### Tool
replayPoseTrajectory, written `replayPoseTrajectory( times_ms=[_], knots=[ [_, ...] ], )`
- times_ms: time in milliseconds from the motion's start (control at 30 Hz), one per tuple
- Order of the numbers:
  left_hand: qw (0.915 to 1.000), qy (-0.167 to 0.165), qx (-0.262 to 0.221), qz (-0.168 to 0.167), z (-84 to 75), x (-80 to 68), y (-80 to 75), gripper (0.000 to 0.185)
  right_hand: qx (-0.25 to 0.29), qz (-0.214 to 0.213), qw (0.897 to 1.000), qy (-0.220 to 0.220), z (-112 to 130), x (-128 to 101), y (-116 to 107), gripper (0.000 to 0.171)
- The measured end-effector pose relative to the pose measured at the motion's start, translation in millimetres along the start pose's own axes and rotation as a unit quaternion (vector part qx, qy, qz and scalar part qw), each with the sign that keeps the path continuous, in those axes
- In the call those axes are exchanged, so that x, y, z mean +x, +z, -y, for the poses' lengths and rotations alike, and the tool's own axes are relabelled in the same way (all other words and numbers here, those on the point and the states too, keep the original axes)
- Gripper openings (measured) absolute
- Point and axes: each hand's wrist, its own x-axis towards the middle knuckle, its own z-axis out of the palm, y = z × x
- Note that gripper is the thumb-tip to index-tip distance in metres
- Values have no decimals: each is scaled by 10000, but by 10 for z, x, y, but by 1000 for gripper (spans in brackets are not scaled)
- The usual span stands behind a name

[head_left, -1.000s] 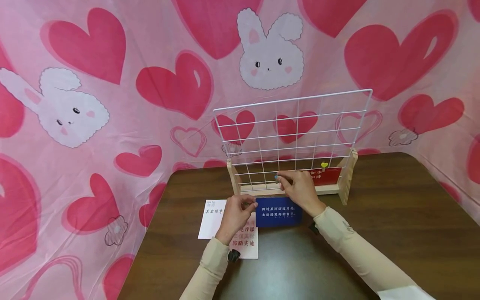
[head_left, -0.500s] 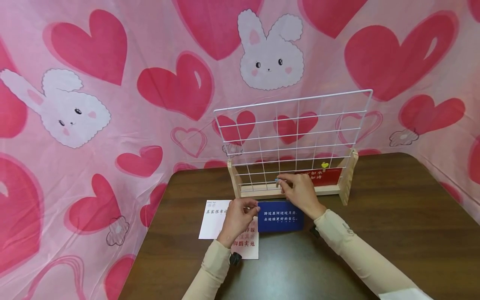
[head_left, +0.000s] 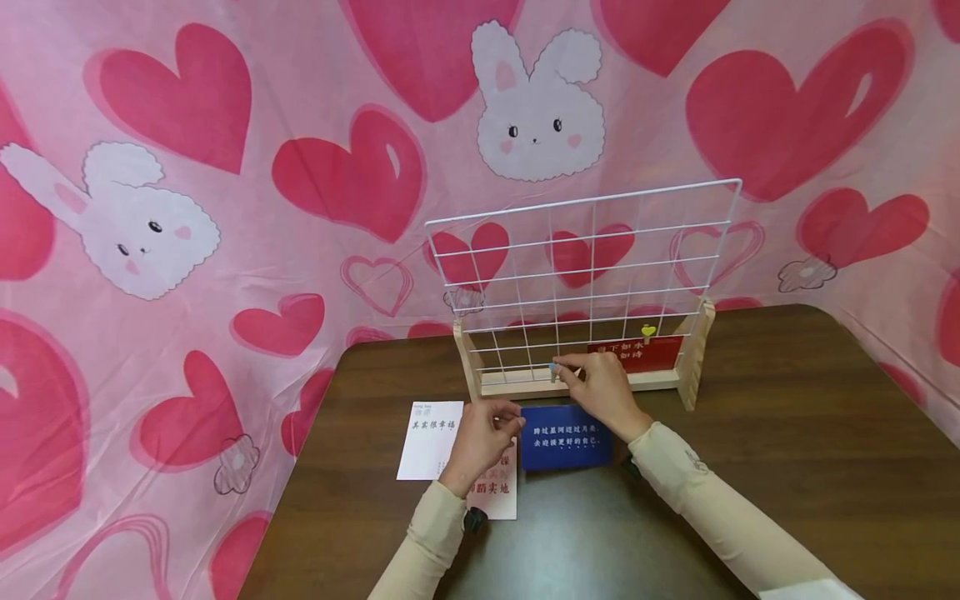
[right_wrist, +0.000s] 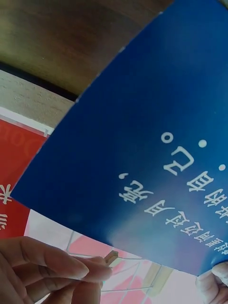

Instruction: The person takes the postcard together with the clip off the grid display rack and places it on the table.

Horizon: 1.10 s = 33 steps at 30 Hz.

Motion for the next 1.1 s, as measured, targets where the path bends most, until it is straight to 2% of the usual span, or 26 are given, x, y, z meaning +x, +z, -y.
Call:
replayPoseTrajectory(
  times_ms=[167, 433, 1100],
  knots=[
    [10000, 4, 56, -25, -1, -7, 29, 14, -75, -45, 9999, -52, -29, 2, 5, 20],
    [9985, -66, 507, -191, -3, 16, 43, 12, -72, 56, 9999, 102, -73, 8, -3, 19],
    [9949, -211, 990, -30, 64, 99, 123, 17, -199, 510, 9965, 631, -246, -33, 40, 19]
  ],
)
